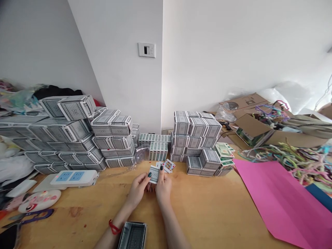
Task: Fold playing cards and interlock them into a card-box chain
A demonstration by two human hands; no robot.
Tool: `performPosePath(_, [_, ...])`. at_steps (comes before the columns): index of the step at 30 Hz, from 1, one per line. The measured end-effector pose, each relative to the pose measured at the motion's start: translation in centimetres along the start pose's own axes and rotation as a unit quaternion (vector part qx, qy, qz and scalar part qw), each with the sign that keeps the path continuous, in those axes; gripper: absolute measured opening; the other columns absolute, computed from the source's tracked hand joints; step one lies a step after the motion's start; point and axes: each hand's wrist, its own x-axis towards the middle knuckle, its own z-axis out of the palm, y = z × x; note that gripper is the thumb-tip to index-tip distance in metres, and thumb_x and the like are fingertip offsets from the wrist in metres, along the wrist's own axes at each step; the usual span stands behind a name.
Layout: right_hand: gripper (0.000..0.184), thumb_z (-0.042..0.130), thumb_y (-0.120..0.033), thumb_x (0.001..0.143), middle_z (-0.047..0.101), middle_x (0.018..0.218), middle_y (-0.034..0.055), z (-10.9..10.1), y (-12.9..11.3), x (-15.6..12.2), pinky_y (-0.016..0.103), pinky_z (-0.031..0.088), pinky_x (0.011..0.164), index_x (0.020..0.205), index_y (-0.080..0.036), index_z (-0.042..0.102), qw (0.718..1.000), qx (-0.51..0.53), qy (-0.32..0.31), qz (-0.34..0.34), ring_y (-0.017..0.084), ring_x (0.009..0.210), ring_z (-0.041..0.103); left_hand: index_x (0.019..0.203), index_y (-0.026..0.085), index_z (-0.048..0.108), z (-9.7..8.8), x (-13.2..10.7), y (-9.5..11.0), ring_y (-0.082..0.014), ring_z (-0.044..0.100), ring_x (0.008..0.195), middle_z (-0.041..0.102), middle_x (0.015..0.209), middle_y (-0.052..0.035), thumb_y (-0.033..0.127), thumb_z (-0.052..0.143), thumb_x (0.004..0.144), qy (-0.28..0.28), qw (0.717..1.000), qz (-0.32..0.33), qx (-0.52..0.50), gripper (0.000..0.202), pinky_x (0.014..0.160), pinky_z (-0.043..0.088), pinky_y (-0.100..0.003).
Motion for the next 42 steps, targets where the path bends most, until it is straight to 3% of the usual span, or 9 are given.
performPosePath(4, [0.043, 0.044, -0.059, 0.073, 0.04, 0.042, -0.0056, 0.0, -0.3, 0.0, 0.021, 0.027, 0.036, 0.056, -0.019, 0.043, 0.999, 0.002, -0.05, 0.006, 0.009, 0.037, 0.035, 0.054, 0.019, 0.042, -0.3, 0.1, -0.2, -0.0103, 0.041, 0.046, 0.042, 0.047, 0.0047, 0.041, 0.046, 0.076, 0.048, 0.995, 0.016, 0.086, 0.031, 0.047, 0.031, -0.021])
performPosePath(10, [0.041, 0.046, -0.055, 0.073, 0.048, 0.047, -0.0022, 0.1, 0.1, -0.2, 0.022, 0.031, 0.043, 0.053, -0.019, 0.045, 0.992, -0.112, 0.001, -0.059, 0.011, 0.045, 0.041, 0.05, 0.019, 0.043, -0.6, 0.0, -0.3, -0.0108, 0.04, 0.046, 0.043, 0.045, 0.004, 0.04, 0.048, 0.075, 0.103, 0.979, 0.05, 0.167, 0.033, 0.047, 0.03, -0.021])
performPosePath(14, [0.042, 0.042, -0.057, 0.075, 0.044, 0.041, -0.0053, 0.4, -0.2, -0.6, 0.022, 0.029, 0.036, 0.057, -0.02, 0.044, 0.995, -0.026, -0.091, -0.012, 0.009, 0.034, 0.037, 0.059, 0.018, 0.051, -0.9, 0.4, -0.5, -0.0134, 0.049, 0.05, 0.053, 0.052, 0.0009, 0.045, 0.048, 0.074, 0.138, 0.986, 0.023, 0.096, 0.031, 0.048, 0.036, -0.022])
performPosePath(18, [0.041, 0.051, -0.056, 0.071, 0.042, 0.039, -0.0066, 0.5, -0.4, -0.6, 0.02, 0.03, 0.033, 0.057, -0.017, 0.048, 0.984, -0.011, -0.176, 0.003, 0.007, 0.032, 0.037, 0.069, 0.015, 0.057, -1.8, 1.1, -0.8, -0.0143, 0.052, 0.054, 0.058, 0.06, -0.0011, 0.048, 0.05, 0.071, 0.199, 0.979, 0.013, 0.03, 0.033, 0.051, 0.04, -0.023])
performPosePath(24, [0.036, 0.051, -0.053, 0.072, 0.044, 0.045, -0.0083, 0.2, -0.2, -0.2, 0.018, 0.033, 0.031, 0.072, -0.016, 0.05, 0.984, 0.037, -0.172, 0.004, 0.006, 0.031, 0.039, 0.067, 0.015, 0.059, -2.4, 1.3, -0.7, -0.0148, 0.053, 0.06, 0.06, 0.063, -0.0008, 0.044, 0.055, 0.069, 0.142, 0.989, 0.016, 0.043, 0.03, 0.057, 0.041, -0.023])
performPosePath(30, [0.035, 0.054, -0.05, 0.072, 0.054, 0.052, -0.0077, 0.5, 0.0, -0.6, 0.018, 0.036, 0.031, 0.086, -0.02, 0.043, 0.979, 0.079, -0.189, 0.014, 0.007, 0.03, 0.045, 0.067, 0.016, 0.056, -1.9, 1.1, -0.6, -0.0135, 0.051, 0.059, 0.057, 0.061, 0.0008, 0.046, 0.048, 0.074, 0.144, 0.989, 0.016, 0.042, 0.032, 0.055, 0.039, -0.022])
performPosePath(33, [0.035, 0.048, -0.054, 0.074, 0.051, 0.044, -0.0088, 0.7, 0.3, -0.9, 0.017, 0.032, 0.028, 0.081, -0.021, 0.041, 0.978, 0.048, -0.202, 0.032, 0.008, 0.027, 0.042, 0.063, 0.018, 0.052, -1.6, 0.7, -0.5, -0.0131, 0.048, 0.051, 0.054, 0.054, 0.0019, 0.046, 0.045, 0.075, 0.119, 0.988, 0.011, 0.098, 0.031, 0.049, 0.035, -0.022])
performPosePath(39, [0.042, 0.04, -0.057, 0.076, 0.042, 0.037, -0.0068, 1.0, 0.6, -0.9, 0.019, 0.025, 0.029, 0.06, -0.019, 0.045, 0.994, -0.035, -0.104, -0.004, 0.007, 0.029, 0.037, 0.056, 0.02, 0.045, -0.8, 0.1, -0.2, -0.0136, 0.046, 0.045, 0.049, 0.047, 0.0017, 0.04, 0.041, 0.078, 0.104, 0.969, 0.036, 0.22, 0.029, 0.045, 0.029, -0.022])
performPosePath(42, [0.047, 0.04, -0.061, 0.074, 0.041, 0.034, -0.0055, 0.9, -0.1, -0.9, 0.02, 0.023, 0.029, 0.052, -0.019, 0.043, 0.993, -0.01, -0.111, 0.028, 0.008, 0.028, 0.035, 0.052, 0.021, 0.039, -0.4, 0.0, -0.1, -0.0116, 0.042, 0.041, 0.043, 0.041, 0.0038, 0.04, 0.038, 0.079, 0.098, 0.968, 0.046, 0.226, 0.033, 0.042, 0.026, -0.021])
